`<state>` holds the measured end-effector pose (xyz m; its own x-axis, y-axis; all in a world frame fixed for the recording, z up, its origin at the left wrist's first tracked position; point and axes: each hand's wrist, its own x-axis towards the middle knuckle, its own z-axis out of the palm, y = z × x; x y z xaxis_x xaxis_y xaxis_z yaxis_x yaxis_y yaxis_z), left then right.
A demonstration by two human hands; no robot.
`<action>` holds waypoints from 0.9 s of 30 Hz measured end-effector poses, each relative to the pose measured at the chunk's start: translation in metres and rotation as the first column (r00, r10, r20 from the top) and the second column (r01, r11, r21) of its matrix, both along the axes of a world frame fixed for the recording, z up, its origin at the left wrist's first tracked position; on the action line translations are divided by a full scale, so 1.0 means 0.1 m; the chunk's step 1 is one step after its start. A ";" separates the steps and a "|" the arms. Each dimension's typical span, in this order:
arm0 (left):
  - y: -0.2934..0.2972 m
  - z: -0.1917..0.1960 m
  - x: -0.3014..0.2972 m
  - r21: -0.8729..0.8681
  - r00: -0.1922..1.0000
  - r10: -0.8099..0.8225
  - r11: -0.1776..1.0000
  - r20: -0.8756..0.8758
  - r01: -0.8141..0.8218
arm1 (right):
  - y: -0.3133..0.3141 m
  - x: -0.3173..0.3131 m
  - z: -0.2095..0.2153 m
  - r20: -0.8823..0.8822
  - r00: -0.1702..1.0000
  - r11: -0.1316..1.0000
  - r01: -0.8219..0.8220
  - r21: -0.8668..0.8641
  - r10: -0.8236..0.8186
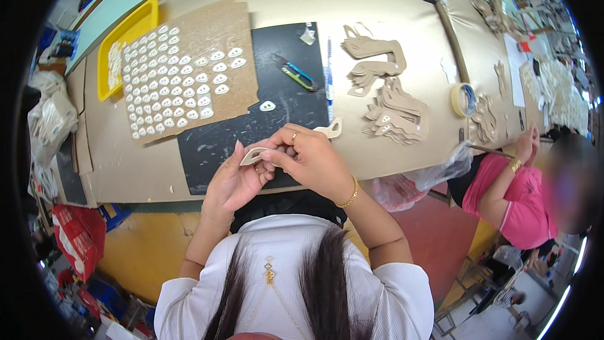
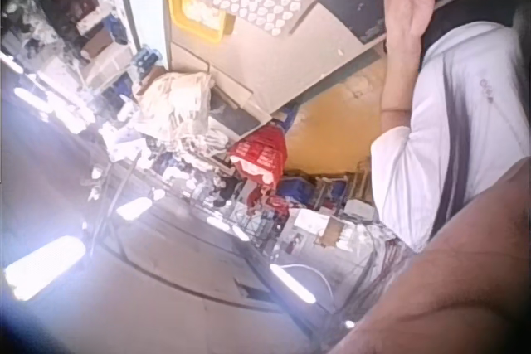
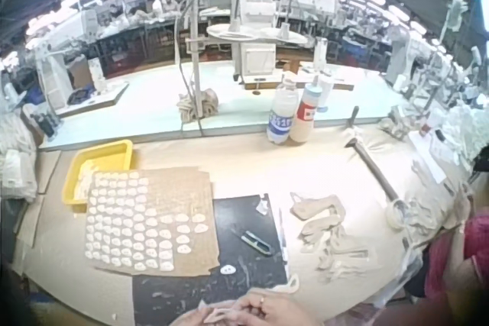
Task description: The person assembles small white plastic components with beige fabric pieces at a workbench. They repeatedly pick up a plastic part, attach a fabric piece, and place the finished unit on a cardboard sheet. A utility knife is used to trim excess fabric from the assembled parts.
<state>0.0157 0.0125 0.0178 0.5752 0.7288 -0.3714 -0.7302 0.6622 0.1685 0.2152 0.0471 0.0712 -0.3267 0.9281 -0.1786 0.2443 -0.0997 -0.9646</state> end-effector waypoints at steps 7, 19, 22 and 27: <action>-0.10 -0.09 0.01 -0.083 0.998 0.049 0.995 -0.048 -0.053 | -0.04 0.03 -0.06 0.058 0.998 0.999 -0.012 0.031 0.010; -0.29 0.20 -0.16 0.395 0.729 0.448 0.881 -0.517 -0.261 | -0.10 -0.17 0.00 0.007 0.989 0.989 -0.150 0.011 0.150; -0.28 0.22 -0.13 0.404 0.723 0.491 0.860 -0.487 -0.312 | -0.09 -0.23 0.04 -0.032 0.992 0.980 -0.126 -0.155 0.123; -0.19 0.20 -0.08 0.307 0.811 0.424 0.897 -0.403 -0.317 | -0.12 -0.17 -0.10 -0.048 0.997 0.992 -0.071 -0.105 0.066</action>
